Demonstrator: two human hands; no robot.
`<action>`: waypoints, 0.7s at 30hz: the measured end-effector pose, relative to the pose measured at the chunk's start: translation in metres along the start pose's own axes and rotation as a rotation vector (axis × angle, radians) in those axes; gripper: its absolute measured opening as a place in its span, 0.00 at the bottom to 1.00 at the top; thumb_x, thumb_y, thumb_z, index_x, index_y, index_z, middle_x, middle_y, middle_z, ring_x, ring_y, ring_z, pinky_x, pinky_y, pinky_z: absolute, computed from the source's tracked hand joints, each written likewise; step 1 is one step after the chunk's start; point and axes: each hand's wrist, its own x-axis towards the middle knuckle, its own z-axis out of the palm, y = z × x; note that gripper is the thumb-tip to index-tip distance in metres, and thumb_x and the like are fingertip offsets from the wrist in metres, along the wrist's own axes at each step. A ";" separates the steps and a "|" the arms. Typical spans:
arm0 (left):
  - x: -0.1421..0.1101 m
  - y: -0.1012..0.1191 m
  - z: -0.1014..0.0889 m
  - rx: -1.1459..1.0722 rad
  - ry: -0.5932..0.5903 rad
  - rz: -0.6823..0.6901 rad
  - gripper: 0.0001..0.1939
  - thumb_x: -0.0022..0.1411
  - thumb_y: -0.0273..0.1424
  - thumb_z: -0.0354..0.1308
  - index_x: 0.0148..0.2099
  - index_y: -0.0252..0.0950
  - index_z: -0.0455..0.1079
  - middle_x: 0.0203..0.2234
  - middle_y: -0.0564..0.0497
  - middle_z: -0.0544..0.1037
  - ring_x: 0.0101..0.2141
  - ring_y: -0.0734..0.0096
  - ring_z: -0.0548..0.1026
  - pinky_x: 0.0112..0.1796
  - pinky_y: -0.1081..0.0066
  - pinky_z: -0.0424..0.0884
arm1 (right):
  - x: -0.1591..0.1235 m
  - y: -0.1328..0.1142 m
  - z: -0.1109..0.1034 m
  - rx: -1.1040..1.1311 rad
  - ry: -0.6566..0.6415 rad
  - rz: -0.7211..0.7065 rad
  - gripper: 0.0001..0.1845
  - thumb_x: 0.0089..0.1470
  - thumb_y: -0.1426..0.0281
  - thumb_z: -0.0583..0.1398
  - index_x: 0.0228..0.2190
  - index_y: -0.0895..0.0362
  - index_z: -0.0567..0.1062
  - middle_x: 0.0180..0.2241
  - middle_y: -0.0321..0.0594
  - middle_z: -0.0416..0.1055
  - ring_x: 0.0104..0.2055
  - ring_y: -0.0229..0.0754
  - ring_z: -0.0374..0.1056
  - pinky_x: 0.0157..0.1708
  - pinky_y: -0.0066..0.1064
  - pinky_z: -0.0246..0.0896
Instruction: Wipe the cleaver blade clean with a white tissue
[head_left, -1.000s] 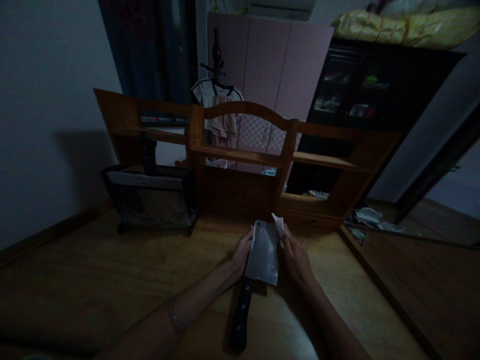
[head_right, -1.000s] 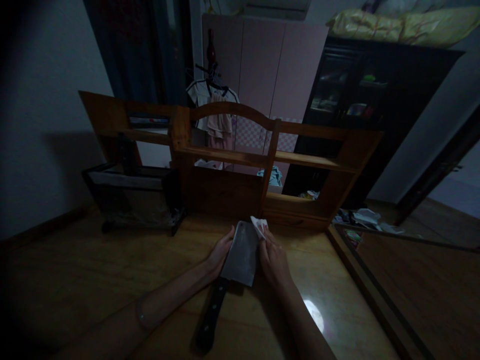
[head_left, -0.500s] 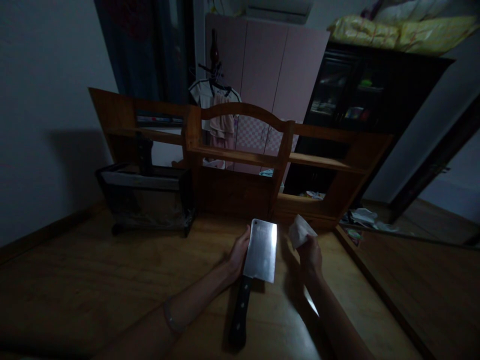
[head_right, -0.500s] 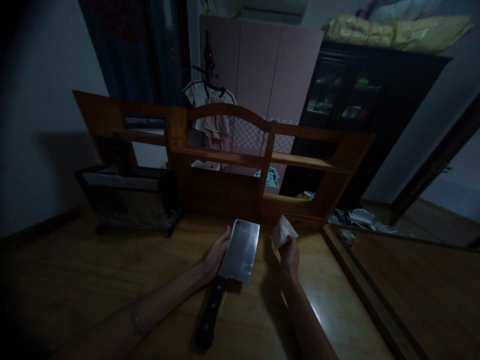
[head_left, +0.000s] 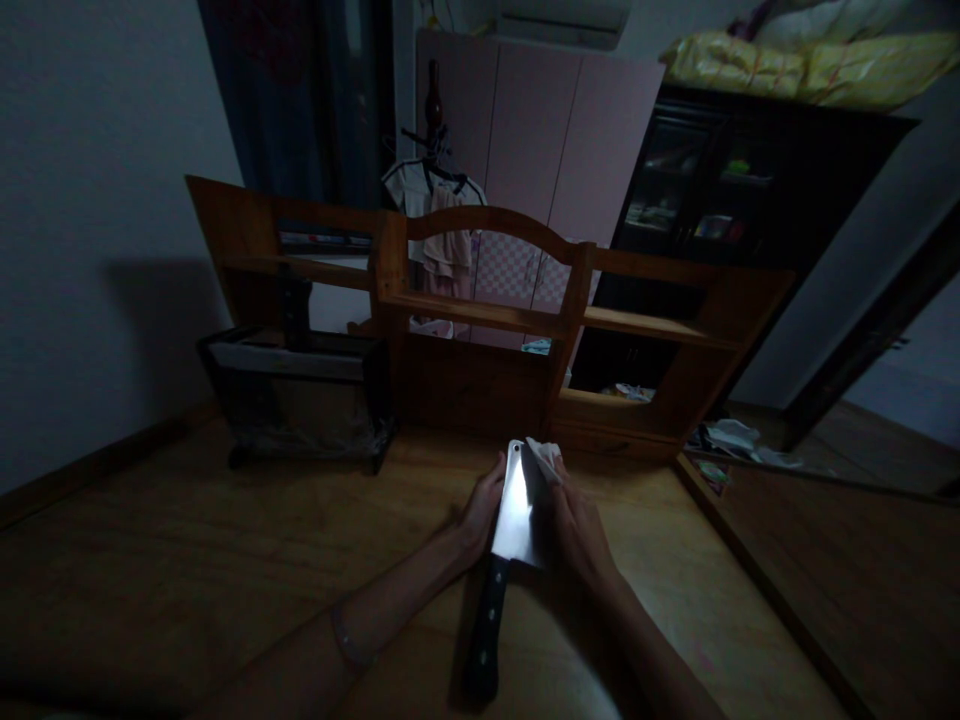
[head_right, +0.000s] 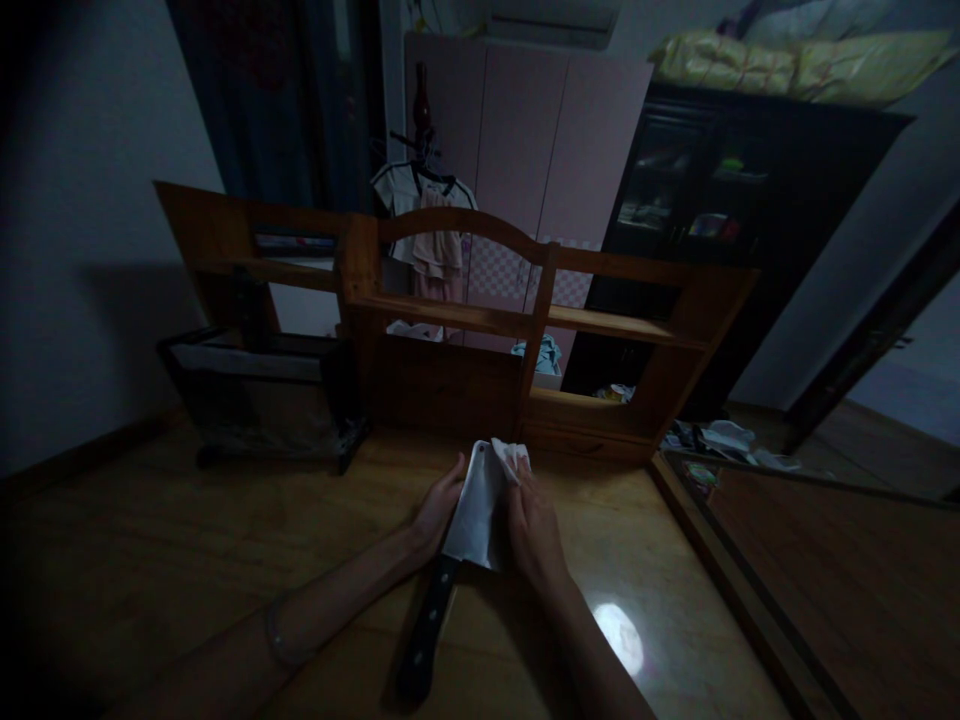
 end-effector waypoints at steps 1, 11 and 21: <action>0.001 0.000 0.000 -0.013 -0.002 0.014 0.31 0.66 0.51 0.47 0.52 0.28 0.72 0.36 0.41 0.81 0.38 0.57 0.79 0.42 0.66 0.71 | -0.001 -0.001 0.003 -0.025 -0.035 -0.029 0.26 0.67 0.63 0.41 0.62 0.54 0.61 0.63 0.45 0.59 0.66 0.47 0.52 0.61 0.45 0.51; 0.010 -0.011 -0.006 -0.035 0.028 0.134 0.28 0.70 0.45 0.44 0.63 0.32 0.63 0.50 0.43 0.76 0.55 0.58 0.70 0.60 0.62 0.56 | 0.001 -0.013 0.012 -0.147 -0.283 -0.159 0.27 0.68 0.65 0.41 0.66 0.43 0.42 0.69 0.31 0.35 0.70 0.43 0.27 0.66 0.54 0.28; 0.007 -0.012 -0.006 0.002 -0.042 0.049 0.31 0.67 0.50 0.45 0.58 0.31 0.69 0.43 0.41 0.80 0.50 0.54 0.74 0.54 0.61 0.64 | 0.006 0.011 0.017 -0.083 -0.178 -0.105 0.27 0.68 0.66 0.40 0.66 0.48 0.45 0.69 0.33 0.37 0.70 0.42 0.28 0.67 0.49 0.34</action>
